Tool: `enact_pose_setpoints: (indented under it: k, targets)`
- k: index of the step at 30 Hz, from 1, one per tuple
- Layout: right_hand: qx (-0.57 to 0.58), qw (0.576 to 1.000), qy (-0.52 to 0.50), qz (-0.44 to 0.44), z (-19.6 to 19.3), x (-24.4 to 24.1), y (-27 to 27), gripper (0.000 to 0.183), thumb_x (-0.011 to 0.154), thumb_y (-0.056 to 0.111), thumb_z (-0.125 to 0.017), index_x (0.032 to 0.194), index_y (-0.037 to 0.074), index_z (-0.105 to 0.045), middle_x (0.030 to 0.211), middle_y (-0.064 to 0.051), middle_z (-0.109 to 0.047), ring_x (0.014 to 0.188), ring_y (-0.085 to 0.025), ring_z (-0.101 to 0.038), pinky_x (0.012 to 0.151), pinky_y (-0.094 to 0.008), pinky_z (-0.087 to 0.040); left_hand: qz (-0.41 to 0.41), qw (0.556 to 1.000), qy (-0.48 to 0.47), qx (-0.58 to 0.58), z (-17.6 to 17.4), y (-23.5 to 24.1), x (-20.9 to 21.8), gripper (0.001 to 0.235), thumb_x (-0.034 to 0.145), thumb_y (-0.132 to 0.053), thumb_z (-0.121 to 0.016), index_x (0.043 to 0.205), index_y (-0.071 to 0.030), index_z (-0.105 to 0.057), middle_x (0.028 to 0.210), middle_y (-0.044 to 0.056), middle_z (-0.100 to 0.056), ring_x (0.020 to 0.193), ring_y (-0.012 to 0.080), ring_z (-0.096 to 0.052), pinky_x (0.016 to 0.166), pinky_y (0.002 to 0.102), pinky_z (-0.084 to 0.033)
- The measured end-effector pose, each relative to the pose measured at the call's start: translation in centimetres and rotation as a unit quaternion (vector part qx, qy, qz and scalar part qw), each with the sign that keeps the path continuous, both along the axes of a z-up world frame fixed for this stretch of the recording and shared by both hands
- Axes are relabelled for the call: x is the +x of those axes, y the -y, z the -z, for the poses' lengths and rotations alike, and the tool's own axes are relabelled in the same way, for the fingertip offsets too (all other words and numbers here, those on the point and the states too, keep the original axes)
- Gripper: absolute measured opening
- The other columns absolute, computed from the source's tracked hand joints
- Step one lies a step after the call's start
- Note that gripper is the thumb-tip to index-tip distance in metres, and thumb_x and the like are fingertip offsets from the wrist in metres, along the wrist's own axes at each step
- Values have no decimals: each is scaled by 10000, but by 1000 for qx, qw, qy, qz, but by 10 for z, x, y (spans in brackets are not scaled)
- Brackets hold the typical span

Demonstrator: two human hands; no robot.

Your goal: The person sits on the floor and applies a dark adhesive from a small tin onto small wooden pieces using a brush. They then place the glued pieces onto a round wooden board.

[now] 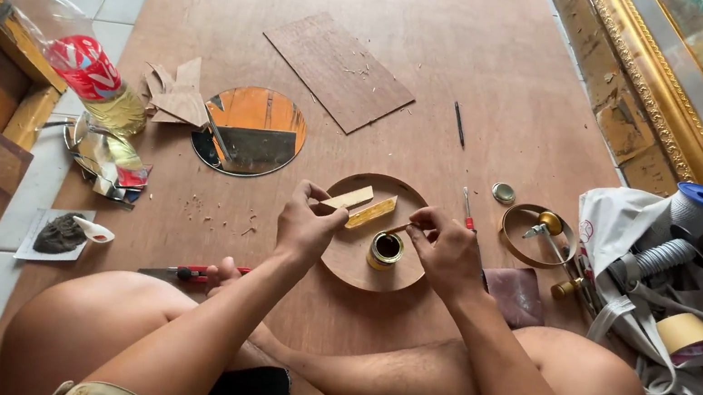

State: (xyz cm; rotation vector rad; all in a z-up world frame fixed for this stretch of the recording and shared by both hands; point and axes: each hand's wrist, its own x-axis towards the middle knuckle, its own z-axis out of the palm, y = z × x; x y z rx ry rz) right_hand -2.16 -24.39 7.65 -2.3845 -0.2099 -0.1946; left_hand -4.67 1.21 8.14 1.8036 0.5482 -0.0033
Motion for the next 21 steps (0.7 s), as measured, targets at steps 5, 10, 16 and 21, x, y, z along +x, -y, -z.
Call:
enact_pose_setpoints:
  k: [5, 10, 16, 21]
  targets:
    - [-37, 999, 14, -27, -11, -9, -1, 104, 988, 274, -809, 1080, 298, -852, 955, -4, -868, 884, -228, -811, 834, -398, -658, 11, 1000, 18, 6, -4, 6, -6, 417, 789, -338, -852, 1177, -230, -745, 964, 84, -873, 1047, 251, -841, 946, 414, -624]
    - [-92, 994, 27, -60, 0, -6, -8, 80, 957, 287, -815, 1022, 316, -852, 935, 34, -840, 888, -208, -780, 847, -396, -655, 8, 1000, 18, 15, -8, 7, -11, 424, 793, -339, -857, 1187, -222, -754, 951, 117, -870, 1031, 259, -848, 935, 415, -628]
    - [-150, 984, -73, -65, 7, -4, -13, 139, 951, 306, -796, 1075, 289, -856, 1019, -17, -872, 1029, -292, -815, 916, -477, -668, 6, 1000, 26, 6, -10, 9, -13, 412, 787, -331, -859, 1173, -238, -749, 942, 107, -867, 1010, 237, -855, 934, 389, -628]
    - [-6, 985, -170, -3, 14, 11, 8, 250, 938, 282, -802, 1175, 296, -878, 1111, -16, -896, 1109, -238, -838, 964, -412, -655, -1, 999, 30, 14, 0, 5, -9, 427, 761, -336, -866, 1167, -256, -761, 901, 115, -851, 999, 265, -847, 918, 408, -630]
